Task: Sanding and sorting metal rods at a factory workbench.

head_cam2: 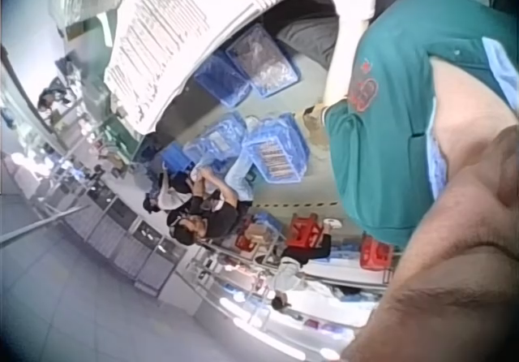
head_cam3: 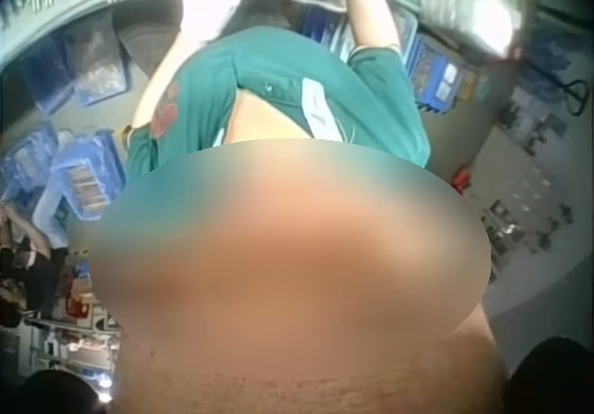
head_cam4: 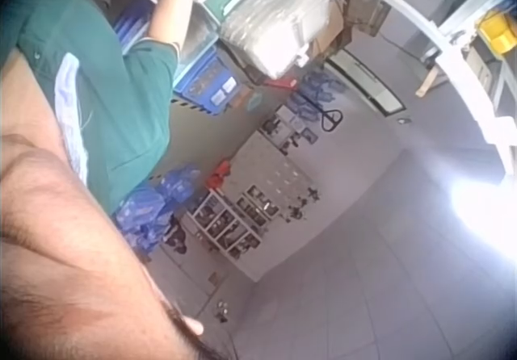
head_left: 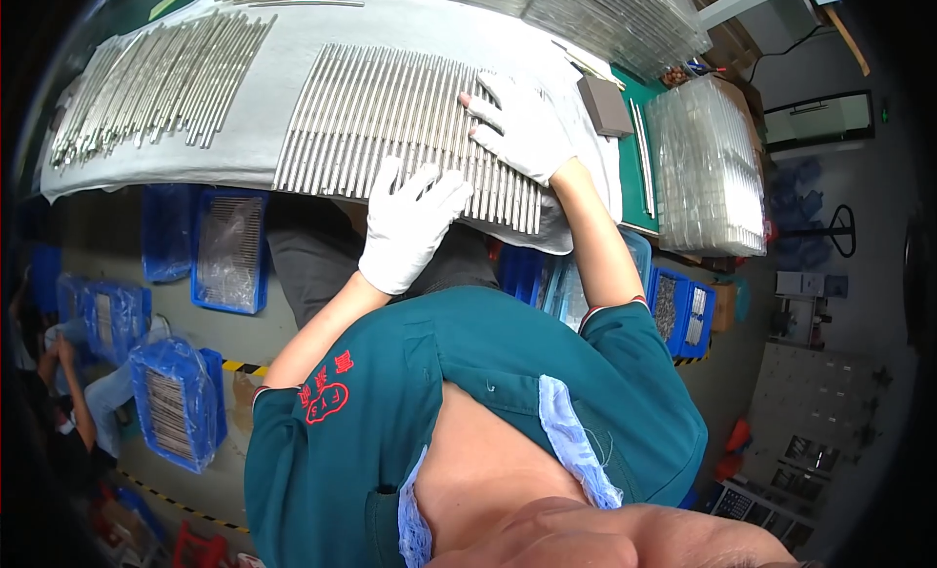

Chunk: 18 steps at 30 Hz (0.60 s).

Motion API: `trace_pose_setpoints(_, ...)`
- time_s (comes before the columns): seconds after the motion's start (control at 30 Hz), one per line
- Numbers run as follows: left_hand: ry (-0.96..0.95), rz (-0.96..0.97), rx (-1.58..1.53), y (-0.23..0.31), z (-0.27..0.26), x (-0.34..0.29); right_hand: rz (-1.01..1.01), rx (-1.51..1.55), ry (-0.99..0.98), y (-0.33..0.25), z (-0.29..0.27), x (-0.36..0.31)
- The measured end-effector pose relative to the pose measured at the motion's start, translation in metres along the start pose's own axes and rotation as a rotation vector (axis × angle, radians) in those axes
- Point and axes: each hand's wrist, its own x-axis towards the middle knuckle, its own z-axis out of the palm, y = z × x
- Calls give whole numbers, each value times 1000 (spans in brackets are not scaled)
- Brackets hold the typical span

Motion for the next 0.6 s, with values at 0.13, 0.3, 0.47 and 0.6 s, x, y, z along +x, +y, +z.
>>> trace_pose_setpoints(0.13,-27,7,-14,1,-2,2,8,7,-1,-2,-2,1)
trace_pose_setpoints(0.3,-11,-3,-18,2,-3,4,8,1,-8,-2,-3,1)
trace_pose_setpoints(0.47,-21,-10,18,-3,-5,1,-6,5,8,-2,-3,2)
trace_pose_setpoints(0.6,-3,-31,-3,-4,-3,0,15,0,-9,-3,-3,2)
